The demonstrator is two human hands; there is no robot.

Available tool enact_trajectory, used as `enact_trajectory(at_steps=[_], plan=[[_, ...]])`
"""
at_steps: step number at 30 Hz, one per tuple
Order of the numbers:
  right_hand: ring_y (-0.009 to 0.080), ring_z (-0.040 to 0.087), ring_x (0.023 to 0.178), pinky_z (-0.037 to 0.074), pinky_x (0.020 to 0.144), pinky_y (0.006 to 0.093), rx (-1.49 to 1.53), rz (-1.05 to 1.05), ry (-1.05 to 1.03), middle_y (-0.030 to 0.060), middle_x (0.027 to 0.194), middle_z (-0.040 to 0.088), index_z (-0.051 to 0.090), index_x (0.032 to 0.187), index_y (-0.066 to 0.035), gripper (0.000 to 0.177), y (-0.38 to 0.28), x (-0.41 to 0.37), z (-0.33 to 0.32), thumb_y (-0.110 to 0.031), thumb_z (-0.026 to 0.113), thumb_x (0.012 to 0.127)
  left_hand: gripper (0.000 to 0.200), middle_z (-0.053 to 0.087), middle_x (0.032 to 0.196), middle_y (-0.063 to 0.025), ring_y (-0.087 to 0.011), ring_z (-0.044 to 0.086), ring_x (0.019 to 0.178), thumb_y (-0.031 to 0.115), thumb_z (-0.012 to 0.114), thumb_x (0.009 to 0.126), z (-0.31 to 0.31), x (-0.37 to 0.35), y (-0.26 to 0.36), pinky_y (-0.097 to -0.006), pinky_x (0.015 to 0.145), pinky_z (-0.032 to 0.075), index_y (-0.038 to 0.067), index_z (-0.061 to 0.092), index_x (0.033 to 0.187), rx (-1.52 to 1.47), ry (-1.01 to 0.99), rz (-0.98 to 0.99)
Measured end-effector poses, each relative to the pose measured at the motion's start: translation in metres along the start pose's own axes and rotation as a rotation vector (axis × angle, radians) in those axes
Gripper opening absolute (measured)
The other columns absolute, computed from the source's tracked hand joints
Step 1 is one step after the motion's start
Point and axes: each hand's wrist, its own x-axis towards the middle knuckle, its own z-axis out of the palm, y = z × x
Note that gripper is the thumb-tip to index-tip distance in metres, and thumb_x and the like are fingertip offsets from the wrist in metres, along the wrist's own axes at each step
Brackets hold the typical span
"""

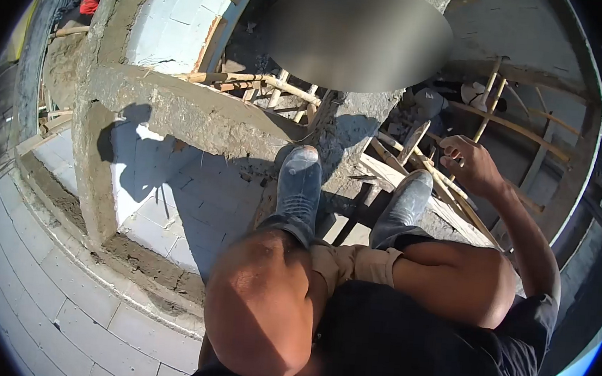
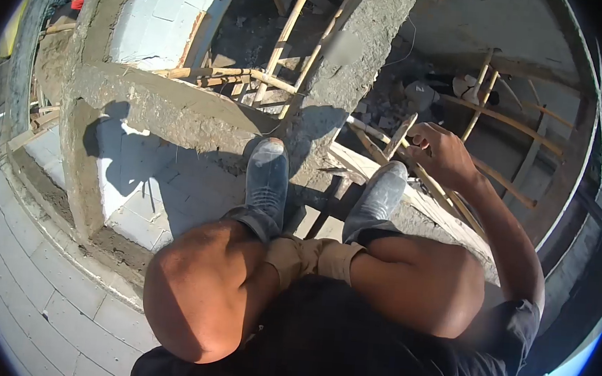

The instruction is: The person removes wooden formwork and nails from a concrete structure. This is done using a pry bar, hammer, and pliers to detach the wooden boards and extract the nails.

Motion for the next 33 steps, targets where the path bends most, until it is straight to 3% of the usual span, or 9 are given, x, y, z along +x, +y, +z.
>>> enact_trajectory(at_steps=[4,7,11,12,16,22,25,31,33], plan=[[0.0287,0.058,0.086,0.047,0.075,0.0378,0.058,-0.047,-0.031,0.0144,0.096,0.058,0.053,0.103,-0.002,0.035,0.022,-0.019,0.082,-0.023,0.061,0.076,0.022,0.058,0.073,-0.0115,-0.0212,0.058,0.069,0.027,0.061,0.071,-0.006,0.021,-0.003,-0.0267,0.063,0.047,0.005,0.063,0.073,0.097,-0.158,-0.035],[0.0301,0.053,0.098,0.041,0.085,0.0405,-0.019,-0.136,0.036,0.0141,0.103,0.056,0.052,0.107,-0.005,0.042,0.025,-0.005,0.137,-0.026,0.062,0.073,0.018,0.057,0.068,-0.0081,-0.018,0.056,0.062,0.023,0.063,0.072,0.009,0.005,-0.051,-0.0241,0.058,0.045,0.006,0.061,0.069,0.121,-0.171,-0.397],[0.0251,0.049,0.105,0.033,0.092,0.0393,-0.156,-0.201,0.097,0.0104,0.106,0.054,0.047,0.116,-0.007,0.051,0.019,0.006,0.17,-0.034,0.059,0.075,0.023,0.055,0.059,-0.0031,-0.0138,0.051,0.053,0.02,0.064,0.074,0.057,-0.03,-0.166,-0.0265,0.049,0.039,0.004,0.054,0.06,-0.251,0.255,-1.26],[0.0267,0.049,0.104,0.035,0.091,0.0396,-0.004,-0.218,0.196,0.012,0.106,0.054,0.048,0.115,-0.006,0.05,0.02,0.008,0.174,-0.033,0.059,0.075,0.016,0.048,0.054,-0.0014,-0.0112,0.048,0.051,0.014,0.059,0.075,0.047,-0.037,-0.218,-0.027,0.045,0.035,0.004,0.051,0.066,-0.061,-0.036,-1.117],[0.0391,0.052,0.096,0.041,0.085,0.0414,0.654,-0.286,0.317,0.0236,0.101,0.053,0.044,0.114,0.005,0.06,-0.001,0.005,0.124,-0.034,0.063,0.072,0.021,0.048,0.054,-0.0014,-0.0115,0.044,0.048,0.016,0.061,0.075,0.024,0.036,-0.19,-0.0265,0.049,0.038,0.001,0.05,0.066,-0.138,0.102,-0.753],[0.0403,0.052,0.095,0.042,0.08,0.0413,0.882,-0.652,0.636,0.0267,0.101,0.053,0.043,0.106,0.01,0.054,-0.032,0.02,0.098,-0.031,0.062,0.076,0.025,0.048,0.061,-0.0026,-0.0111,0.047,0.055,0.021,0.057,0.081,0.041,0.173,-0.08,-0.0254,0.054,0.038,0.004,0.044,0.068,-0.128,-0.274,-0.349],[0.0393,0.055,0.084,0.044,0.07,0.0426,1.256,-0.515,0.476,0.0229,0.092,0.056,0.041,0.096,0.005,0.042,-0.02,-0.011,0.069,-0.029,0.058,0.08,0.023,0.047,0.06,-0.002,-0.009,0.045,0.054,0.022,0.056,0.082,0.068,0.215,-0.039,-0.024,0.052,0.036,0.005,0.043,0.072,-0.258,-0.305,-0.302],[0.032,0.053,0.077,0.042,0.067,0.0392,0.96,-0.316,1.065,0.0154,0.083,0.051,0.045,0.096,-0.001,0.035,0.026,-0.031,0.068,-0.026,0.062,0.079,0.023,0.047,0.056,0.0017,-0.0032,0.034,0.042,0.031,0.053,0.083,0.113,0.266,0.02,-0.0184,0.04,0.026,0.011,0.045,0.073,-0.384,-0.343,-0.415],[0.0311,0.054,0.071,0.043,0.064,0.0376,1.195,-0.291,0.894,0.0158,0.078,0.052,0.046,0.102,-0.002,0.034,0.034,-0.044,0.057,-0.023,0.061,0.08,0.022,0.048,0.056,0.001,-0.0035,0.037,0.042,0.03,0.054,0.083,0.124,0.273,0.03,-0.0179,0.039,0.027,0.01,0.049,0.074,-0.453,-0.352,-0.49]])
